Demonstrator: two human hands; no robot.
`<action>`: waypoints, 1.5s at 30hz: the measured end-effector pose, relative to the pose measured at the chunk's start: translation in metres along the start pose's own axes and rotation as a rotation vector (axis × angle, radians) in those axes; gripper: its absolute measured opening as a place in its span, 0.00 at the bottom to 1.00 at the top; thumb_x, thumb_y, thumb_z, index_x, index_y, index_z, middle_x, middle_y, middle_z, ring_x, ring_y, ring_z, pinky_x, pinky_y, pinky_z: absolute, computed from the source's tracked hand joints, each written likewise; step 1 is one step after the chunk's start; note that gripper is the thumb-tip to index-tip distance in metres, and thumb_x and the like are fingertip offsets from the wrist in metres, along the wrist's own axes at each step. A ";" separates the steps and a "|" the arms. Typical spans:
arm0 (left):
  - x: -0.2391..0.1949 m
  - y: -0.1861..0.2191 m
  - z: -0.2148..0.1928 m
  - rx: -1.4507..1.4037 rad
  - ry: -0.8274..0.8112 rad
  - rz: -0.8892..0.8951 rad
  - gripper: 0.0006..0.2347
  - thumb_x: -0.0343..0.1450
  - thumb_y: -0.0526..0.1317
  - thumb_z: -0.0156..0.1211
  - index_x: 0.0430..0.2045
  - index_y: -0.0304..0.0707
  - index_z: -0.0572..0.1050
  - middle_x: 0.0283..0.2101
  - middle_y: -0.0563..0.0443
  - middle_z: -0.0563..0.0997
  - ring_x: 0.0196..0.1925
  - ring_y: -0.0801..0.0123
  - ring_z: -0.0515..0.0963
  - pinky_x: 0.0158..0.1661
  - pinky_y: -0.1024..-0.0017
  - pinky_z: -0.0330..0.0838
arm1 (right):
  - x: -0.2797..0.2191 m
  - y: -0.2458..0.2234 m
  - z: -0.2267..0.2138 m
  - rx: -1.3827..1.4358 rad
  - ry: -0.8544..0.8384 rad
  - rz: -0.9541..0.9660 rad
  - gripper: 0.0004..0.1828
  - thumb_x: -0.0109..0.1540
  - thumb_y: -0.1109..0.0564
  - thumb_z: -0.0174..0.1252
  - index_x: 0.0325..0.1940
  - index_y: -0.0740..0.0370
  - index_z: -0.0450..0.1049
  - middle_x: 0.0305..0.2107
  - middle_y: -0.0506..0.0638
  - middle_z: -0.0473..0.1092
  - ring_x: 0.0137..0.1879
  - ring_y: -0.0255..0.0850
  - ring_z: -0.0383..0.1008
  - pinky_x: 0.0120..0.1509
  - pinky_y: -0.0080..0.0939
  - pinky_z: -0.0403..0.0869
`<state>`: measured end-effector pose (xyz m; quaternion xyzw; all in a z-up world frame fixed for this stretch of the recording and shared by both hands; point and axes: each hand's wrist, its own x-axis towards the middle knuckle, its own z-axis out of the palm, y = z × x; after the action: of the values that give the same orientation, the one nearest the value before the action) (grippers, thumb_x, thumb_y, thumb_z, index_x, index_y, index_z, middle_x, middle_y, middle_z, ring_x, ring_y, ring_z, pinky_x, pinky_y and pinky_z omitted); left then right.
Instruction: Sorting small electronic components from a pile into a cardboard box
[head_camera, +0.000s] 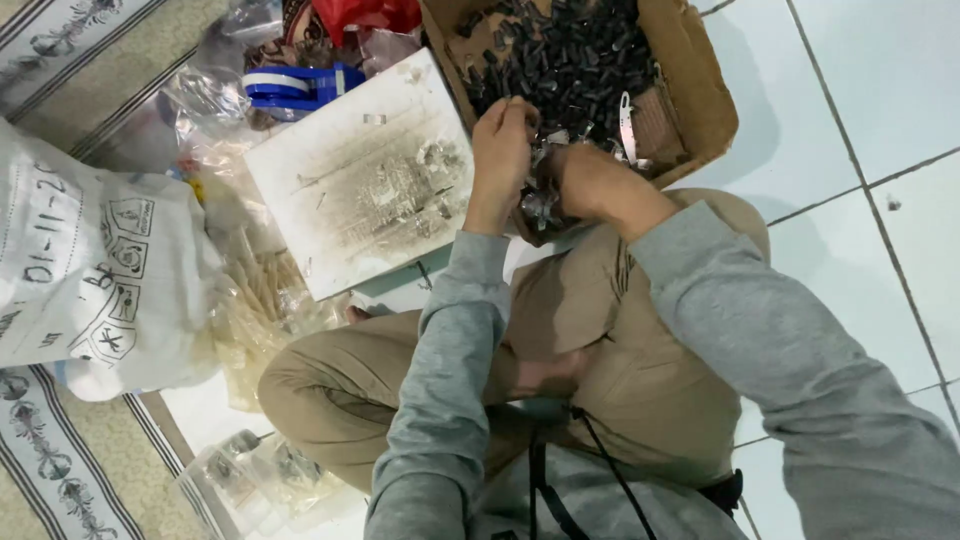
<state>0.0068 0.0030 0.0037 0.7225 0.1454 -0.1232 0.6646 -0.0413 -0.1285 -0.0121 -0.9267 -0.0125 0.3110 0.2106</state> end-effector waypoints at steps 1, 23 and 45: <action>-0.001 0.002 -0.001 -0.001 -0.001 0.000 0.14 0.73 0.48 0.53 0.26 0.41 0.81 0.24 0.46 0.77 0.29 0.63 0.74 0.31 0.68 0.73 | -0.006 -0.001 0.005 -0.001 0.000 0.001 0.23 0.47 0.44 0.74 0.46 0.45 0.84 0.32 0.52 0.80 0.43 0.53 0.83 0.42 0.52 0.82; -0.040 0.041 -0.026 -0.272 -0.140 -0.032 0.11 0.76 0.40 0.50 0.25 0.40 0.77 0.17 0.58 0.66 0.19 0.78 0.62 0.21 0.77 0.53 | -0.030 -0.060 -0.044 -0.198 -0.286 -0.005 0.18 0.62 0.64 0.51 0.55 0.64 0.76 0.49 0.65 0.76 0.55 0.59 0.78 0.52 0.53 0.75; -0.030 -0.004 0.010 -0.918 -0.197 -0.427 0.17 0.80 0.44 0.45 0.39 0.26 0.77 0.39 0.36 0.81 0.42 0.53 0.79 0.44 0.56 0.79 | -0.050 -0.007 -0.105 0.922 0.087 -0.220 0.09 0.62 0.66 0.68 0.43 0.61 0.76 0.31 0.48 0.74 0.37 0.35 0.76 0.45 0.34 0.80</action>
<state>-0.0225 -0.0081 0.0098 0.2954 0.2655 -0.2471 0.8838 -0.0196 -0.1697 0.0945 -0.7418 0.0375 0.2209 0.6321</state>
